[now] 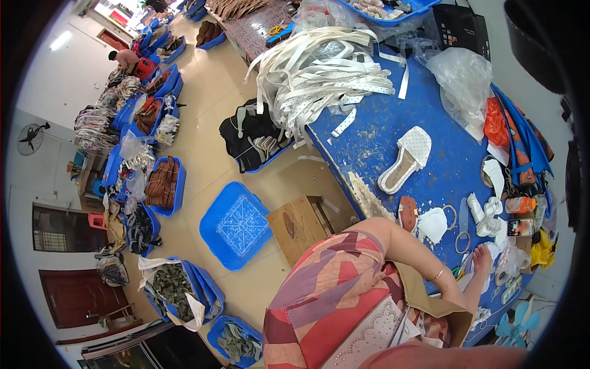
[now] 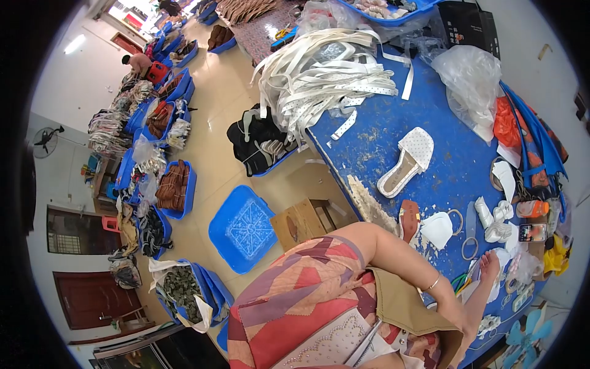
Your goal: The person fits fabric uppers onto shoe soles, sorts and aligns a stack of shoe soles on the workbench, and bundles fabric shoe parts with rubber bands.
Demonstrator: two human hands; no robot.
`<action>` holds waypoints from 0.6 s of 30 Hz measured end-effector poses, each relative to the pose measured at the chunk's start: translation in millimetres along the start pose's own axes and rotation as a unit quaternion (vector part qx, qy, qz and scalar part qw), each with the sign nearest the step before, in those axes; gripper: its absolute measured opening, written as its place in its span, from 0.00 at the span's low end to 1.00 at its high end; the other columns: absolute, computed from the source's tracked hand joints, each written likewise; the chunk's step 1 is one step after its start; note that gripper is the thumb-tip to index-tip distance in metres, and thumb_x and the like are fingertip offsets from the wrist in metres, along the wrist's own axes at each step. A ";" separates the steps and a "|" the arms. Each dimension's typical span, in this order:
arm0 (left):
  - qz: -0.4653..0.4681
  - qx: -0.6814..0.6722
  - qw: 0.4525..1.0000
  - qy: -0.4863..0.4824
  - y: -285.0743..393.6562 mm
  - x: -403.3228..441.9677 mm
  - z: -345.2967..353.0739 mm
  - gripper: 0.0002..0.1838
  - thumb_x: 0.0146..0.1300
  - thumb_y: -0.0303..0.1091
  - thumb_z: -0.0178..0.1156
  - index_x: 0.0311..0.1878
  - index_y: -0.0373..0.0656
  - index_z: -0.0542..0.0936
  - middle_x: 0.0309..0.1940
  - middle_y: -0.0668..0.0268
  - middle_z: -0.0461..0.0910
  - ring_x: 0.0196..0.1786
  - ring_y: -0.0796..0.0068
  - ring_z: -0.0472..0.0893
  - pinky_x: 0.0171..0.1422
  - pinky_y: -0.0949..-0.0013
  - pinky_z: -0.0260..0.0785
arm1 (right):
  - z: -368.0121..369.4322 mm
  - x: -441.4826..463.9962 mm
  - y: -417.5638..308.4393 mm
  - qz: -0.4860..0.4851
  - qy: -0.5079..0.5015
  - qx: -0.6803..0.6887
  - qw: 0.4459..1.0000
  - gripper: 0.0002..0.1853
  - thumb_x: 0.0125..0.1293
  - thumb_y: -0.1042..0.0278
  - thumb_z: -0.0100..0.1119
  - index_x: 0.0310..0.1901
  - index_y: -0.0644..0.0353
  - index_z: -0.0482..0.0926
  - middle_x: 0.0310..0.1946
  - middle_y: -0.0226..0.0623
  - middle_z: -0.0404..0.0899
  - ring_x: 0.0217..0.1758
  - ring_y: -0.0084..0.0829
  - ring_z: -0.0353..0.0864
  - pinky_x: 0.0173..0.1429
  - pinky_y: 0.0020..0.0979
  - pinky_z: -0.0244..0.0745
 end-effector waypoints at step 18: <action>0.067 -0.050 0.995 0.048 -18.1 14.2 51.7 0.20 0.59 0.42 0.56 0.49 0.40 0.79 0.43 0.57 0.76 0.43 0.56 0.74 0.51 0.60 0.70 | -17.1 46.3 30.8 0.036 -0.044 0.036 0.998 0.13 0.63 0.56 0.61 0.42 0.56 0.80 0.32 0.29 0.80 0.31 0.22 0.77 0.31 0.20 0.71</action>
Point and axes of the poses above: each hand's wrist, its own x-axis towards the middle knuckle, its own z-axis out of the palm, y = z × x, the point moved 7 cm from there along x, towards the middle knuckle
